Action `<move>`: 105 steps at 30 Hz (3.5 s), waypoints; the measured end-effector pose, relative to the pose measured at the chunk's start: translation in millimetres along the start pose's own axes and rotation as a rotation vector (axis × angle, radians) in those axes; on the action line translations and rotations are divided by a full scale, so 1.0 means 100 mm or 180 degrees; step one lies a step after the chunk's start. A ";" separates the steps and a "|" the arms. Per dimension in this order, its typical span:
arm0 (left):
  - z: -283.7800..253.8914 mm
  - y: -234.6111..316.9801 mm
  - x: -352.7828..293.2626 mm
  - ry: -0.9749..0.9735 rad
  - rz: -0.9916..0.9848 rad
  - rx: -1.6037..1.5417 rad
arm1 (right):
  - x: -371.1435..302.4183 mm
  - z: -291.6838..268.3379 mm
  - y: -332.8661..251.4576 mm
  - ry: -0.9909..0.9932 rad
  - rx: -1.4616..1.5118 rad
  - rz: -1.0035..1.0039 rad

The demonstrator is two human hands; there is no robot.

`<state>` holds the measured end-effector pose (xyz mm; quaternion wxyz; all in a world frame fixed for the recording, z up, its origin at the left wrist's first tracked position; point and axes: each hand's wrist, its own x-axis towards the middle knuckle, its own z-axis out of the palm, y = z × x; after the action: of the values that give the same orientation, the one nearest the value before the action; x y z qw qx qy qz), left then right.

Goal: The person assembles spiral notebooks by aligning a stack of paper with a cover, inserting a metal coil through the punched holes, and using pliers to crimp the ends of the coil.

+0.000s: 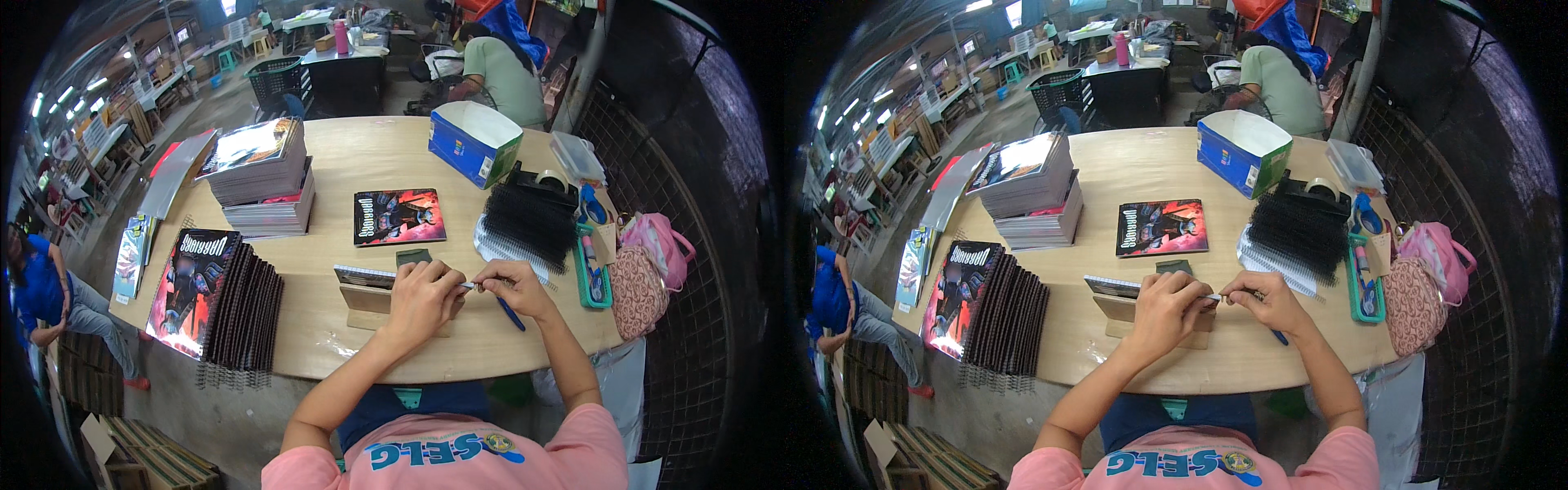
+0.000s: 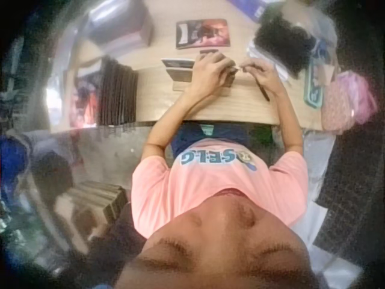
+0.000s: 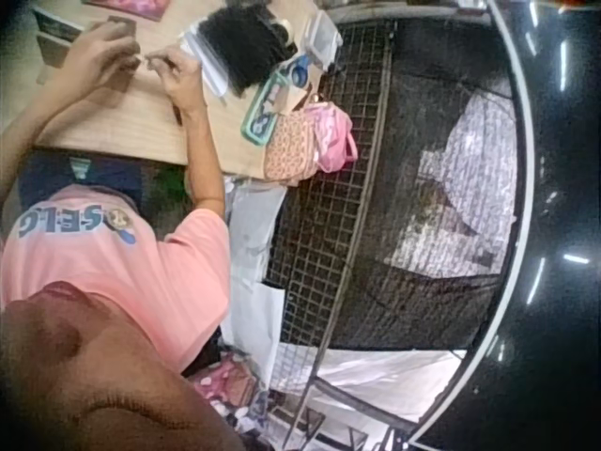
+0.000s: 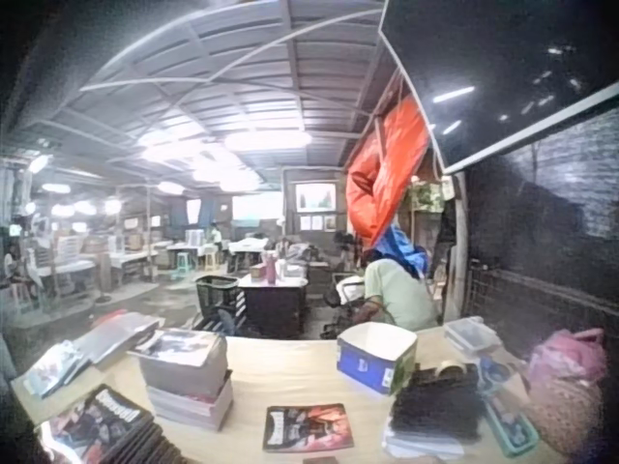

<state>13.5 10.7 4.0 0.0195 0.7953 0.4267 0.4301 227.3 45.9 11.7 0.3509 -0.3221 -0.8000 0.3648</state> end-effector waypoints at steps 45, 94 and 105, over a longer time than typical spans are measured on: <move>0.16 -0.22 -0.11 0.0137 0.0462 0.0047 | 1.02 0.75 0.57 -0.0874 -0.0832 0.1108; -0.54 -0.41 -0.30 0.0715 -0.1021 0.0240 | 0.95 0.10 0.03 -0.1499 0.0206 0.0510; -0.63 -0.52 -0.33 0.0588 -0.1072 0.0035 | 1.14 0.29 0.00 -0.1648 -0.1005 0.0120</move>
<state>-74.1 -0.1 1.1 0.0476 0.6699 0.5561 0.4896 142.0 123.1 34.5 0.0741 -0.2838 -0.9035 0.3124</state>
